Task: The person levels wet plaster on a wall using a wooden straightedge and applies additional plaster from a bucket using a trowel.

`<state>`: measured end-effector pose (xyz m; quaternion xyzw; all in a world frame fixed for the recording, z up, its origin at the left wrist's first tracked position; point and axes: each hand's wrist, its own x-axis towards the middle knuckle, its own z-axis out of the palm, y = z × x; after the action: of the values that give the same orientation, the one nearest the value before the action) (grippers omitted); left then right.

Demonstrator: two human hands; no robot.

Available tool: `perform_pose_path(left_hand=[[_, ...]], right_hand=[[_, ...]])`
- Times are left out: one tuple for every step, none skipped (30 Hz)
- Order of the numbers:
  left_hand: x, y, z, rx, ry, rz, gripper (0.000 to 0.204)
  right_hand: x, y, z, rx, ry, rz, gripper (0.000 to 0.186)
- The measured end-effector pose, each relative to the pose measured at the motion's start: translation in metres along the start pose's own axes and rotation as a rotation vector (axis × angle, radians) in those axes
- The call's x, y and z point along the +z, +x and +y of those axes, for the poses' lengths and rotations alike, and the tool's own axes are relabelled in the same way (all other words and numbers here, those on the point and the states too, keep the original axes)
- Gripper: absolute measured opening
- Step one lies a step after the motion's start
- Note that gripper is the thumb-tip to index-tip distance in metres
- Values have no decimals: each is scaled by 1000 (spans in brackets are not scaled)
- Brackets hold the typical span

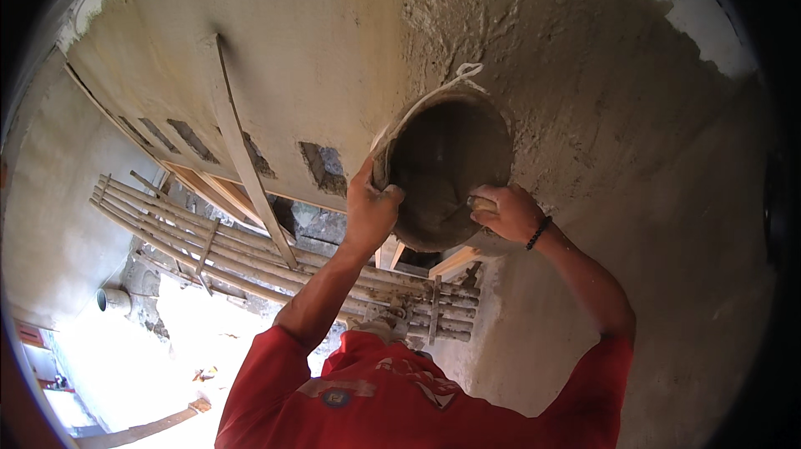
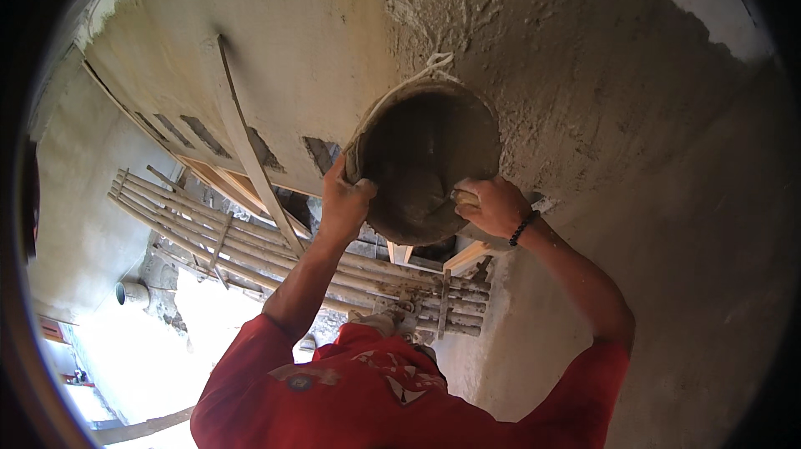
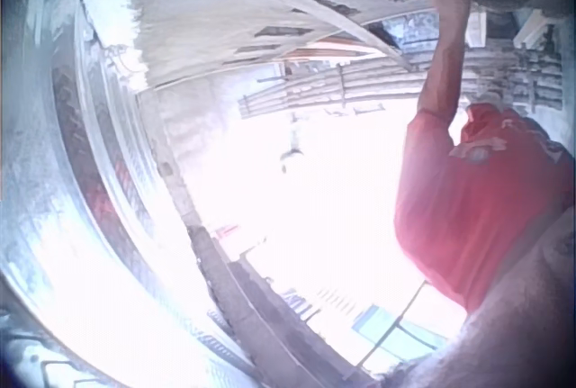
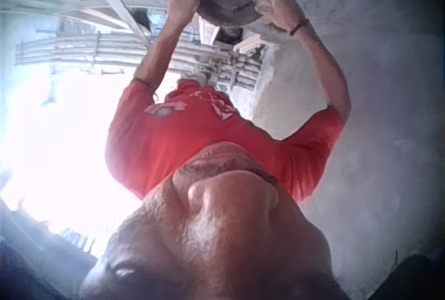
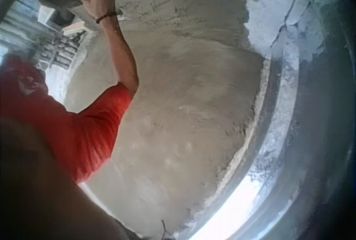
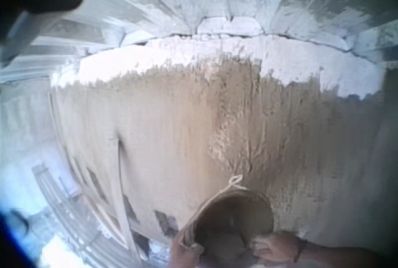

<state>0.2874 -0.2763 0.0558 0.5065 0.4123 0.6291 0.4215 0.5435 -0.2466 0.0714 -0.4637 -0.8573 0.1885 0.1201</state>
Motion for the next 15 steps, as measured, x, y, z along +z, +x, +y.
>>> perform_pose_path(left_hand=[[-3, 2, -2, -4, -35, 15, 51], [-8, 2, -3, -15, -66, 35, 50], [-12, 3, -2, -27, -98, 53, 49], [-13, 4, 6, -57, -147, 103, 49], [-18, 4, 7, -69, -159, 121, 50], [-24, 5, 7, -83, -176, 134, 50], [-28, 6, 7, -100, -198, 144, 51], [-36, 5, 10, -99, -232, 164, 53], [-43, 4, 12, -101, -212, 185, 53], [-47, 3, 13, -106, -203, 196, 53], [-52, 0, 15, -110, -185, 214, 54], [-57, -2, 16, -120, -179, 223, 54], [-64, -5, 20, -122, -156, 243, 56], [-66, -7, 21, -131, -143, 249, 58], [-69, -8, 21, -139, -127, 258, 60]], right_hand=[[-13, 0, -6, -11, -8, 7, 37], [-27, 1, -11, -35, 4, 14, 37], [-46, 2, -20, 0, 2, 0, 37], [-71, 2, -36, 36, 5, -19, 37], [-94, 2, -51, 72, 9, -40, 37], [-113, 0, -60, 54, -29, -20, 37], [-131, -2, -67, 41, -70, -2, 36], [-147, 1, -75, 11, -100, 12, 36], [-164, 3, -86, 2, -80, -9, 37], [-184, 3, -98, 7, -67, -27, 38], [-199, 5, -106, 2, -48, -48, 39], [-214, 8, -108, -95, -56, -33, 40], [-228, 14, -109, -203, -62, -21, 41], [-239, 18, -110, -293, -73, -7, 41], [-247, 23, -114, -231, 27, -44, 41]])
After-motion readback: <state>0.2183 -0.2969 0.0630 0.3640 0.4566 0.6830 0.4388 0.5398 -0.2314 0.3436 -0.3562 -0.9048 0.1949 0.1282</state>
